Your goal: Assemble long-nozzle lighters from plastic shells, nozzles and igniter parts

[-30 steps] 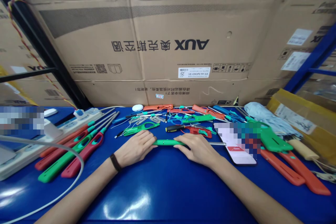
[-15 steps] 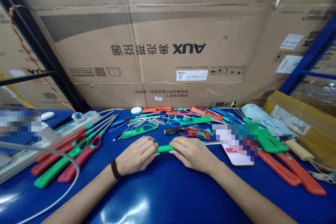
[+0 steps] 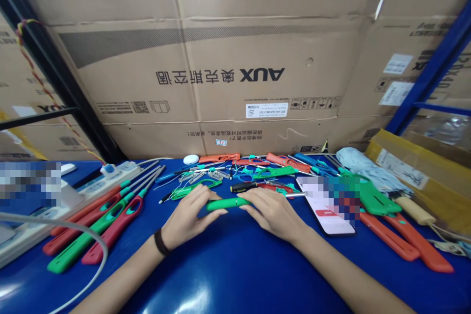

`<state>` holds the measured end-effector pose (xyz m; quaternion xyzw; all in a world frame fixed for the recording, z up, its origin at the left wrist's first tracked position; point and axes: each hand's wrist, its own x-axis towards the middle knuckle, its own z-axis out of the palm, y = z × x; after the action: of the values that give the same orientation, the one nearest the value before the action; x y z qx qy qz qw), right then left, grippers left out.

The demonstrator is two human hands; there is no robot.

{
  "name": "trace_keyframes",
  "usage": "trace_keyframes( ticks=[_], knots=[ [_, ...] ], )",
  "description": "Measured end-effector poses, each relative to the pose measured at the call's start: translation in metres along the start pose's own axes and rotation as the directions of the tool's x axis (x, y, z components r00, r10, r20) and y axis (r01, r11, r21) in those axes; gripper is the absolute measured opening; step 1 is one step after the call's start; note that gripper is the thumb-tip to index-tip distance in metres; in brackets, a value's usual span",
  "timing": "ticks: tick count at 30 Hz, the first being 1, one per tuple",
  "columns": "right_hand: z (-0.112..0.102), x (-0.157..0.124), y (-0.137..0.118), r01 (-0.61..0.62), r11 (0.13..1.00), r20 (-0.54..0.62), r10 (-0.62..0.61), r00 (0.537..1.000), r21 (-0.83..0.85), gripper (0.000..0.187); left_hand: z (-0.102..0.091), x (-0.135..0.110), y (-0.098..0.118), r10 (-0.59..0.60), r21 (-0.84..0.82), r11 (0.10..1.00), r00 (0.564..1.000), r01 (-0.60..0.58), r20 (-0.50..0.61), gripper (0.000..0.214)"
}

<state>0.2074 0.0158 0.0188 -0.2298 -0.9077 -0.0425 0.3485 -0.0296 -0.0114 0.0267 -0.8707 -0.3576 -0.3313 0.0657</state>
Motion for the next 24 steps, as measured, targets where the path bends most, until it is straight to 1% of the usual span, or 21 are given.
trace_keyframes(
  ticks=[3,4,5,6,7,8,9,10,11,12,13,14,15,16,17,18,19,20,21,22,24],
  knots=[
    [-0.003,0.003,-0.001,0.056,0.997,-0.083,-0.060,0.995,-0.044,0.022,-0.006,0.008,0.006,-0.055,-0.066,0.996,0.996,0.059,0.066,0.017],
    [-0.005,0.003,-0.002,0.060,0.996,-0.117,-0.067,0.991,-0.061,0.021,-0.007,0.011,0.009,-0.107,-0.100,0.988,0.991,0.115,0.086,0.018],
    [-0.007,0.004,-0.003,0.059,0.995,-0.159,-0.071,0.985,-0.080,0.022,-0.008,0.013,0.011,-0.191,-0.156,0.966,0.976,0.206,0.103,0.021],
    [-0.010,0.004,-0.004,0.054,0.993,-0.212,-0.074,0.974,-0.101,0.024,-0.008,0.016,0.014,-0.300,-0.242,0.915,0.945,0.324,0.133,0.024],
    [-0.013,0.004,-0.005,0.050,0.991,-0.274,-0.082,0.958,-0.124,0.026,-0.008,0.018,0.016,-0.416,-0.351,0.818,0.890,0.457,0.187,0.029],
    [-0.016,0.004,-0.007,0.049,0.988,-0.336,-0.096,0.937,-0.144,0.028,-0.008,0.020,0.019,-0.520,-0.466,0.671,0.814,0.577,0.260,0.032],
    [-0.018,0.003,-0.008,0.052,0.986,-0.398,-0.113,0.910,-0.161,0.028,-0.008,0.021,0.021,-0.593,-0.568,0.486,0.728,0.664,0.344,0.035],
    [-0.020,0.003,-0.009,0.051,0.984,-0.459,-0.125,0.879,-0.171,0.025,-0.008,0.022,0.023,-0.634,-0.644,0.292,0.647,0.707,0.423,0.037],
    [-0.021,0.002,-0.009,0.041,0.984,-0.510,-0.125,0.851,-0.171,0.017,-0.008,0.022,0.025,-0.653,-0.693,0.117,0.581,0.712,0.486,0.038],
    [-0.021,0.002,-0.010,0.019,0.989,-0.539,-0.098,0.836,-0.150,0.006,-0.009,0.022,0.028,-0.658,-0.722,-0.021,0.534,0.692,0.531,0.038],
    [-0.020,0.002,-0.010,-0.027,0.995,-0.540,-0.027,0.841,-0.092,0.007,-0.009,0.021,0.030,-0.655,-0.740,-0.121,0.506,0.662,0.561,0.039],
    [-0.019,0.003,-0.009,-0.099,0.995,-0.501,0.090,0.861,0.008,0.017,-0.009,0.021,0.033,-0.639,-0.746,-0.189,0.497,0.639,0.587,0.040],
    [-0.017,0.003,-0.009,-0.189,0.972,-0.412,0.232,0.881,0.142,0.025,-0.009,0.020,0.036,-0.614,-0.743,-0.232,0.498,0.628,0.613,0.041],
    [-0.015,0.004,-0.008,-0.285,0.912,-0.275,0.367,0.889,0.295,0.030,-0.008,0.020,0.039,-0.587,-0.737,-0.252,0.507,0.627,0.632,0.041],
    [-0.012,0.005,-0.008,-0.377,0.808,-0.116,0.473,0.874,0.452,0.033,-0.008,0.019,0.042,-0.560,-0.730,-0.251,0.520,0.635,0.645,0.042],
    [-0.010,0.006,-0.007,-0.451,0.676,0.030,0.537,0.843,0.582,0.036,-0.007,0.019,0.045,-0.537,-0.723,-0.232,0.534,0.650,0.653,0.042],
    [-0.007,0.007,-0.006,-0.497,0.548,0.142,0.564,0.813,0.673,0.041,-0.006,0.019,0.048,-0.517,-0.716,-0.202,0.548,0.668,0.658,0.041],
    [-0.004,0.008,-0.005,-0.518,0.445,0.212,0.573,0.791,0.731,0.045,-0.005,0.019,0.050,-0.496,-0.708,-0.170,0.561,0.685,0.663,0.041],
    [-0.002,0.008,-0.005,-0.527,0.374,0.252,0.579,0.776,0.763,0.048,-0.004,0.019,0.052,-0.473,-0.696,-0.145,0.569,0.703,0.673,0.040],
    [0.000,0.008,-0.004,-0.533,0.335,0.274,0.583,0.765,0.777,0.050,-0.003,0.020,0.053,-0.446,-0.680,-0.129,0.570,0.722,0.690,0.040],
    [0.002,0.009,-0.003,-0.544,0.309,0.309,0.567,0.764,0.780,0.052,0.000,0.021,0.055,-0.416,-0.650,-0.108,0.560,0.752,0.717,0.041]
  ],
)
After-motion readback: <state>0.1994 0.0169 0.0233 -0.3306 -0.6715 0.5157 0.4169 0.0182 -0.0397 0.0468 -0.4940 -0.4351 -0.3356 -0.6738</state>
